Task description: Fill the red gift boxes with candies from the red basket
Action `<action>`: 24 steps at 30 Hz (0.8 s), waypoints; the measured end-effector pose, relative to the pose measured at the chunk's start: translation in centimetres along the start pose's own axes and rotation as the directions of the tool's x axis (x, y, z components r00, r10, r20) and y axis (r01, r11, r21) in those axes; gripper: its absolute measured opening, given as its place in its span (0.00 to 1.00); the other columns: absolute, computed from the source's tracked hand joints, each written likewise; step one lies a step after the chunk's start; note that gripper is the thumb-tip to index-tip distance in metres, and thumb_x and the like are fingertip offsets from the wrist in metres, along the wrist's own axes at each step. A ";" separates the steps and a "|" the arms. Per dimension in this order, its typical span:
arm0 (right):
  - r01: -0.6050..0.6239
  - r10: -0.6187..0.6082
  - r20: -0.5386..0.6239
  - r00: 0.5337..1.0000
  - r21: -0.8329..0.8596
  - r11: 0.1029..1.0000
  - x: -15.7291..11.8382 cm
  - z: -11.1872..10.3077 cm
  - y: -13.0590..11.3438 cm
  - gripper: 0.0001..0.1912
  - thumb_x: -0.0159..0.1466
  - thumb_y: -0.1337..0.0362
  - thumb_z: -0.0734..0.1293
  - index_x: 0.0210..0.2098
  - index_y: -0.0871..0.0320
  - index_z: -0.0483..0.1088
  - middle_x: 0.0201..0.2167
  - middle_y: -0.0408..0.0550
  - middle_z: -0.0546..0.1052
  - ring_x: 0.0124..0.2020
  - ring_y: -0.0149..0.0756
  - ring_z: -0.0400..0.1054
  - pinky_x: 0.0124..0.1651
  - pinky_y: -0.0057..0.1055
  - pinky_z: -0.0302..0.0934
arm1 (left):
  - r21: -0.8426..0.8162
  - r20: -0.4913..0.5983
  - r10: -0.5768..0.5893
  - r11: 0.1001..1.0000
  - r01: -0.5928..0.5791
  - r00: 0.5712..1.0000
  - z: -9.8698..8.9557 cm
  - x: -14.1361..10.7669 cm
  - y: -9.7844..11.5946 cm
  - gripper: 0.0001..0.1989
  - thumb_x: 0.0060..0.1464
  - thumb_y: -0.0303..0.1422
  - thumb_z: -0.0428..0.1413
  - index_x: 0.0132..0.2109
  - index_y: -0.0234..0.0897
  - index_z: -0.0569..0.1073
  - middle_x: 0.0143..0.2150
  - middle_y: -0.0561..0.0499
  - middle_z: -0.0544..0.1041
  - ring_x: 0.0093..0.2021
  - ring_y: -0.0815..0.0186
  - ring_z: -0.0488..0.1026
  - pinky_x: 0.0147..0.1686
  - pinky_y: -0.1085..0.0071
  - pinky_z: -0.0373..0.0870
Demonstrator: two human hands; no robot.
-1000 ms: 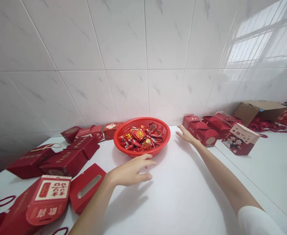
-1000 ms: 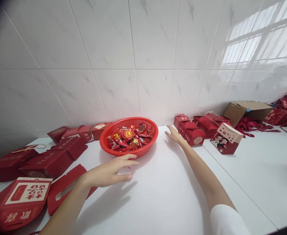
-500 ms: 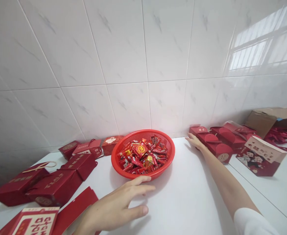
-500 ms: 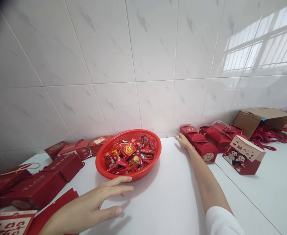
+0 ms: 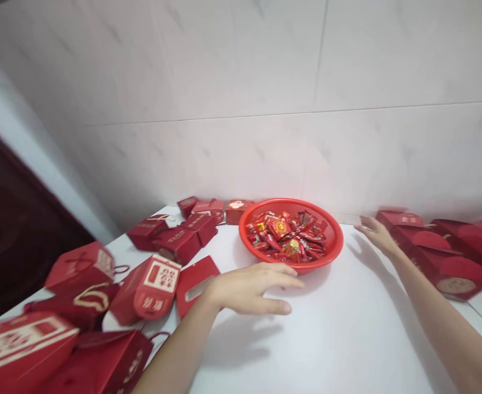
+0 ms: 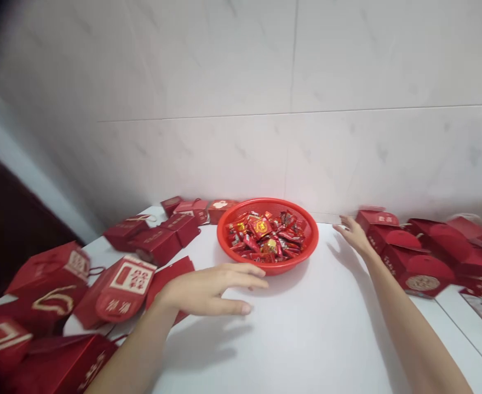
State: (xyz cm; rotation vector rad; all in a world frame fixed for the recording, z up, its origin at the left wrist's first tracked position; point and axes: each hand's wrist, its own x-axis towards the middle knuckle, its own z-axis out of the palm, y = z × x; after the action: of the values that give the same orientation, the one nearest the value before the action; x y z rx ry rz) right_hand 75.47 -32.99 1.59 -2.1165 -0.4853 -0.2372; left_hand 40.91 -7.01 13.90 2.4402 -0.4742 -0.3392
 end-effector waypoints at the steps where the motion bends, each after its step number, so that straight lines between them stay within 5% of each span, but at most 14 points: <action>1: -0.002 0.003 -0.017 1.000 0.086 0.996 -0.1 0.0 -0.9 0.24 0.56 0.51 0.69 0.48 0.58 0.71 0.52 0.63 0.77 0.54 0.55 0.73 0.56 0.52 0.67 | -0.004 -0.015 0.035 0.999 -0.035 0.999 -0.2 -0.1 0.0 0.24 0.63 0.40 0.55 0.64 0.42 0.70 0.67 0.45 0.68 0.66 0.56 0.65 0.65 0.62 0.60; 4: 0.079 -0.038 -0.150 0.988 0.278 0.957 -1.4 -0.3 -4.5 0.22 0.54 0.52 0.70 0.44 0.54 0.70 0.49 0.58 0.78 0.52 0.54 0.74 0.57 0.56 0.66 | -0.002 -0.092 0.105 0.994 -0.105 0.990 -1.0 -1.1 0.2 0.22 0.63 0.38 0.55 0.62 0.38 0.71 0.63 0.44 0.72 0.62 0.59 0.69 0.62 0.65 0.63; 7: 0.217 -0.143 -0.226 0.964 0.347 0.913 -4.4 -0.8 -9.4 0.18 0.56 0.53 0.70 0.43 0.52 0.71 0.47 0.55 0.79 0.50 0.51 0.75 0.57 0.54 0.66 | 0.007 -0.296 0.032 0.999 -0.032 0.955 -2.5 -3.4 -0.1 0.21 0.63 0.40 0.55 0.61 0.40 0.73 0.60 0.45 0.75 0.57 0.60 0.73 0.60 0.65 0.65; 10: 0.276 -0.254 -0.106 0.961 0.344 0.897 -8.7 -0.8 -14.2 0.15 0.59 0.53 0.69 0.42 0.53 0.72 0.44 0.52 0.80 0.43 0.47 0.76 0.51 0.49 0.70 | -0.071 -0.538 -0.189 0.981 0.179 0.822 -4.3 -6.2 -2.1 0.24 0.61 0.44 0.54 0.61 0.41 0.72 0.62 0.46 0.74 0.57 0.58 0.73 0.57 0.63 0.68; 12: 0.287 -0.341 0.115 0.933 0.333 0.898 -11.7 -0.3 -16.7 0.12 0.63 0.53 0.67 0.39 0.54 0.73 0.38 0.50 0.81 0.39 0.45 0.77 0.47 0.44 0.71 | -0.131 -0.554 -0.362 0.927 0.351 0.749 -5.3 -7.7 -4.5 0.27 0.60 0.46 0.53 0.62 0.39 0.70 0.63 0.45 0.72 0.59 0.56 0.72 0.58 0.63 0.67; 14: 0.344 -0.453 0.331 0.828 0.339 0.876 -14.4 0.7 -18.6 0.12 0.66 0.54 0.65 0.38 0.55 0.74 0.38 0.50 0.80 0.39 0.43 0.76 0.45 0.40 0.71 | -0.131 -0.454 -0.540 0.827 0.546 0.709 -5.8 -8.4 -7.4 0.29 0.59 0.46 0.53 0.63 0.37 0.69 0.63 0.44 0.73 0.60 0.55 0.71 0.58 0.65 0.67; 16: 0.406 -0.567 0.454 0.687 0.408 0.818 -16.6 2.0 -19.8 0.11 0.67 0.56 0.64 0.39 0.56 0.74 0.39 0.51 0.80 0.40 0.41 0.75 0.43 0.36 0.70 | -0.108 -0.334 -0.724 0.666 0.738 0.604 -5.7 -8.4 -10.0 0.27 0.56 0.43 0.54 0.60 0.36 0.72 0.63 0.44 0.73 0.60 0.55 0.72 0.55 0.67 0.68; 19: 0.402 -0.623 0.589 0.515 0.475 0.782 -19.0 4.1 -20.9 0.09 0.68 0.60 0.63 0.42 0.57 0.73 0.41 0.52 0.79 0.37 0.37 0.75 0.41 0.34 0.70 | -0.115 -0.199 -0.837 0.536 0.836 0.509 -4.8 -7.4 -12.3 0.31 0.52 0.46 0.57 0.60 0.39 0.72 0.62 0.43 0.74 0.54 0.53 0.76 0.45 0.69 0.73; 24: 0.454 -0.640 0.650 0.411 0.463 0.761 -20.8 6.7 -22.1 0.07 0.66 0.66 0.64 0.43 0.57 0.73 0.44 0.51 0.78 0.36 0.35 0.73 0.41 0.34 0.68 | -0.111 -0.152 -0.785 0.618 0.778 0.601 -4.1 -5.5 -12.3 0.32 0.47 0.52 0.59 0.56 0.42 0.75 0.60 0.43 0.76 0.54 0.51 0.76 0.45 0.67 0.73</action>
State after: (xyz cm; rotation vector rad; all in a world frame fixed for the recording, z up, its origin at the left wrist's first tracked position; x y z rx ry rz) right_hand 47.06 -21.60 7.29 -1.6605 -1.6922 0.4164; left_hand 40.48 6.53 10.07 2.4784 0.7447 -0.4561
